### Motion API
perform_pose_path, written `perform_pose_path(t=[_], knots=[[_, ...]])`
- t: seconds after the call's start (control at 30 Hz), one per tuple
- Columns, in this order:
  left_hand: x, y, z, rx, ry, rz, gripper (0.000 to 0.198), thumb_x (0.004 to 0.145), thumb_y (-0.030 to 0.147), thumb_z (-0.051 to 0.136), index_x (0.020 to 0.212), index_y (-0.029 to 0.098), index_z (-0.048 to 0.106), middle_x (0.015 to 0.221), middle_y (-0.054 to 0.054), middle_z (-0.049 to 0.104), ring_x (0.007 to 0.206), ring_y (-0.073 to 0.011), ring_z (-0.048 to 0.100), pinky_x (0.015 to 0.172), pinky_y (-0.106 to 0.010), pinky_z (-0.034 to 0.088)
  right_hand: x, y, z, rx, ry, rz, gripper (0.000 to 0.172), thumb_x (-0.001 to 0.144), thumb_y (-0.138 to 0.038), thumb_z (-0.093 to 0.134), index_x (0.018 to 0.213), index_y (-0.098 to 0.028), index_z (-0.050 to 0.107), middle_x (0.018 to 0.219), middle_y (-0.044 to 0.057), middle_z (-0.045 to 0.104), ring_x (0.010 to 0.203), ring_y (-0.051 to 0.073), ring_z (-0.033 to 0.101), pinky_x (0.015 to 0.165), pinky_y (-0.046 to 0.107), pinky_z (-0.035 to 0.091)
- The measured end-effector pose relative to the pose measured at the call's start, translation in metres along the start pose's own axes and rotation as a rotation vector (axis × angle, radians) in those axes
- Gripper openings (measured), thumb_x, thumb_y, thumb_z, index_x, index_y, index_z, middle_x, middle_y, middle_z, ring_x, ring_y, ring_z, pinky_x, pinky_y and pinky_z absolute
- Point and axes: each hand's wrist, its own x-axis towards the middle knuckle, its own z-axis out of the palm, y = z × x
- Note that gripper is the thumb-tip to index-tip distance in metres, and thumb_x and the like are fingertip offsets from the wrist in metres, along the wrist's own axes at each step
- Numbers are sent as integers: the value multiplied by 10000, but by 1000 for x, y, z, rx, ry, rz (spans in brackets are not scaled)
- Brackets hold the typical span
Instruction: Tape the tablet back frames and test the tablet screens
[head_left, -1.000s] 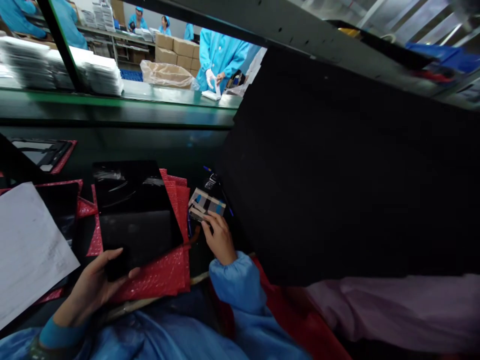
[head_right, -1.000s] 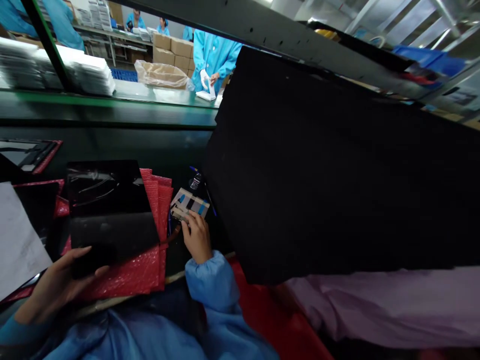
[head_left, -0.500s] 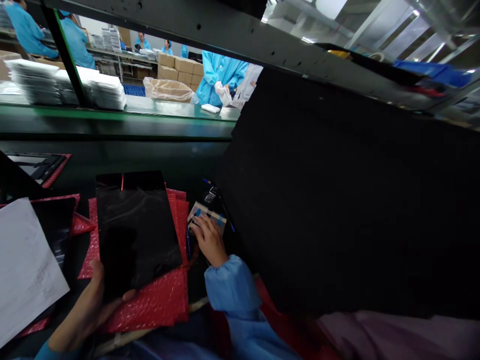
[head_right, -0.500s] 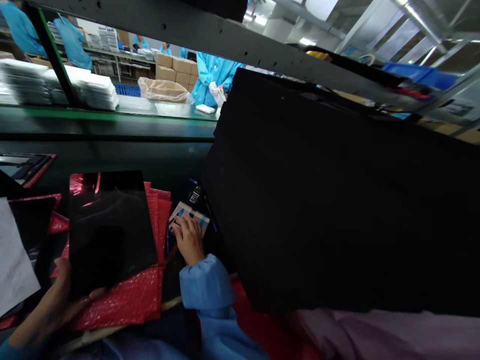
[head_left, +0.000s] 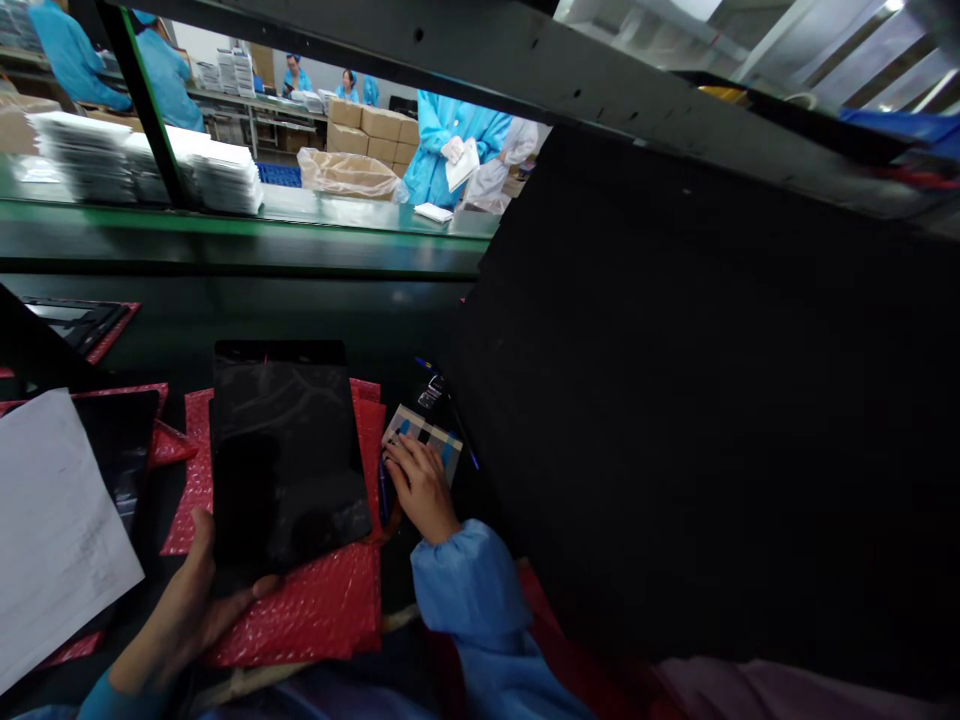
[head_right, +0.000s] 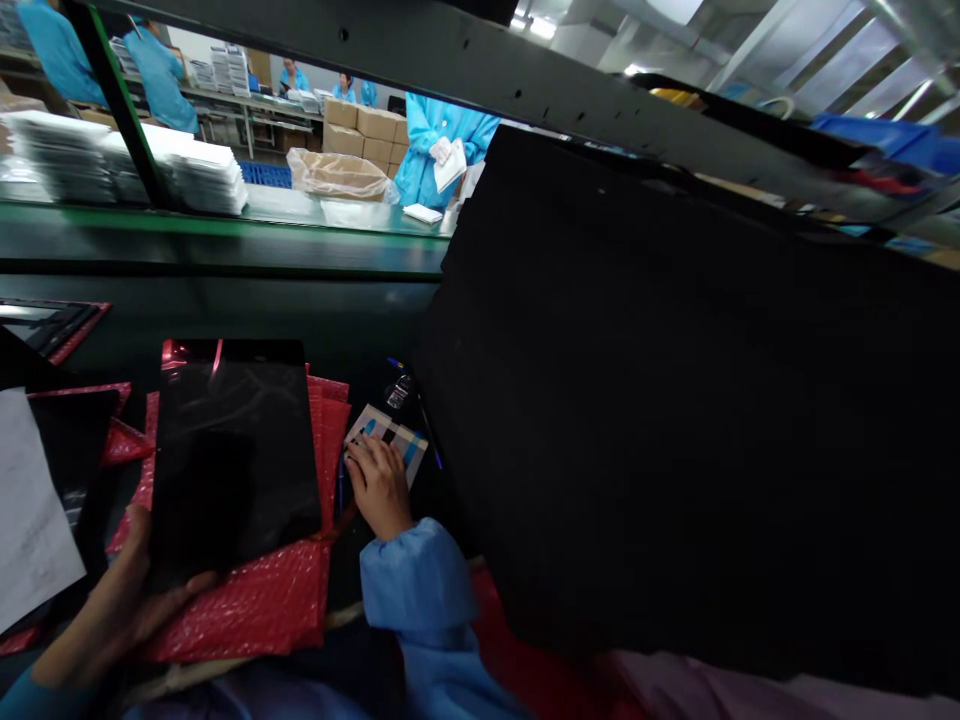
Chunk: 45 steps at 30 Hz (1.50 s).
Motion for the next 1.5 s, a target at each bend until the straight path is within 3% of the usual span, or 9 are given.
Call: perform_pose_path(t=[0.3,0.57,0.77,0.93,1.03,1.13,1.23,1.37,1.5], knots=[[4,-1,-2,7,-202,-33,668,705,619,642,1183,156,590,852,-88,694,606,-173,605,499,-260,488,-1,-8,0,-36,-39,32,333,953,-302,411,1219,-240,601,1288,84,583,1237,254,491,1054,496,346],[3,-1,1,-26,-353,12,634,698,652,620,1107,168,608,971,-113,696,684,-193,587,500,-254,432,4,-4,-3,4,-53,9,357,961,-379,361,1156,-256,634,1221,97,629,1154,305,558,995,643,322],[-6,3,2,4,-437,14,779,714,693,562,1249,126,552,972,-148,689,636,-170,550,486,-246,418,14,-14,-53,105,22,-24,480,978,-424,252,1356,-183,424,1372,140,497,1299,240,440,1012,520,402],[-12,5,-1,-23,-457,37,805,687,730,541,1262,167,545,964,-126,689,570,-137,518,474,-242,424,-18,-81,-93,110,103,-412,532,937,-351,436,1431,-208,299,1441,139,401,1376,276,310,1115,611,170],[-20,6,0,-33,-429,56,805,675,731,556,1238,156,562,845,-95,697,514,-126,496,449,-234,403,-40,-107,-84,65,93,-638,634,907,-349,510,1460,-263,211,1486,115,334,1366,294,325,1101,648,153],[-29,5,0,-14,-437,25,808,701,728,520,1252,139,555,867,-104,700,526,-131,512,455,-230,391,-38,-110,-72,-2,71,-743,464,931,-386,452,1385,-319,384,1516,59,291,1381,290,296,1112,629,141],[-33,1,-3,-6,-471,31,799,726,719,494,1298,162,526,921,-114,695,555,-131,519,479,-232,403,-9,-103,-77,-68,128,-627,366,956,-363,382,1294,-326,517,1543,43,232,1419,309,186,1107,640,104],[-34,-10,-12,15,-521,0,767,724,729,490,1260,185,563,833,-92,693,507,-127,503,495,-258,418,29,-106,-102,39,297,-390,448,980,-344,244,1383,-267,423,1568,60,130,1429,333,116,1101,654,82],[-35,-14,-20,43,-577,26,769,713,749,478,1228,189,585,784,-72,683,529,-146,528,525,-273,417,25,-122,-107,120,319,-507,449,979,-347,245,1399,-288,394,1552,41,191,1416,320,191,1116,637,64]])
